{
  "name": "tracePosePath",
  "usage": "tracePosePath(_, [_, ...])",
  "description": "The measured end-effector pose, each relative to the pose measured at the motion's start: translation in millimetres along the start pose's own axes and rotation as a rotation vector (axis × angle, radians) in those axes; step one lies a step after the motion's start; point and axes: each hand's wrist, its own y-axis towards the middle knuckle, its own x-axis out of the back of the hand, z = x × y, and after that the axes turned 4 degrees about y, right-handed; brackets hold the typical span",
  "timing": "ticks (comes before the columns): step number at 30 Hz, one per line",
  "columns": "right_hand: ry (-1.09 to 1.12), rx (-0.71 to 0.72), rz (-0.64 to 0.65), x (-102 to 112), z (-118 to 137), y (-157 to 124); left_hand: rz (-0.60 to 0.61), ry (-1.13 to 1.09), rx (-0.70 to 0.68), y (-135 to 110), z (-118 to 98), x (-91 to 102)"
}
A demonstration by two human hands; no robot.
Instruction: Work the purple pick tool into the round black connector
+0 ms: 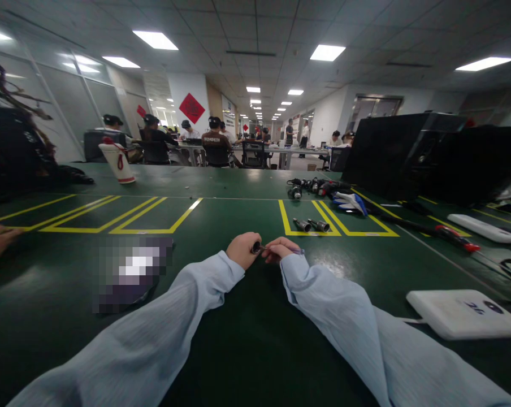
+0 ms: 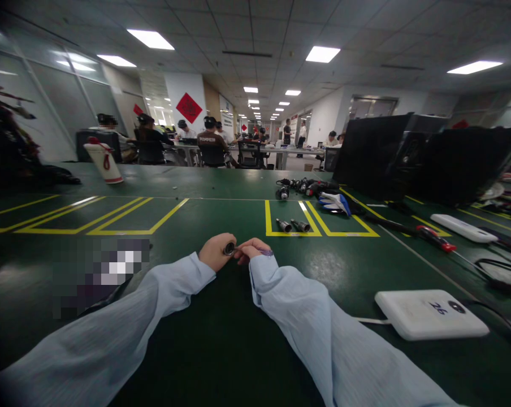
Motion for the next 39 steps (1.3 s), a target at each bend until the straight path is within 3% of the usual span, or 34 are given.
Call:
tracePosePath(4, [-0.066,0.0,-0.045,-4.4,-0.2,-2.0,0.002,0.019,-0.005,0.0,-0.7,1.0])
tracePosePath(16, [0.14,-0.036,-0.004,-4.5,0.4,-1.6,-0.021,-0.129,0.023,-0.4,0.8,0.7])
tracePosePath(22, [0.072,-0.009,-0.04,-3.6,-1.9,-0.6,-0.033,-0.098,0.054,-0.3,-0.2,2.1])
tracePosePath(26, [0.033,-0.038,0.007,-3.9,-2.6,-0.7,-0.028,-0.092,0.05,-0.4,-0.3,2.3])
tracePosePath(30, [0.133,-0.082,0.066,-3.9,-2.7,-0.3,-0.024,-0.124,0.044,-0.4,1.3,0.7])
tracePosePath(39, [0.117,-0.055,0.036,-2.7,-0.5,-1.2,-0.008,-0.117,0.028,0.1,3.2,-1.4])
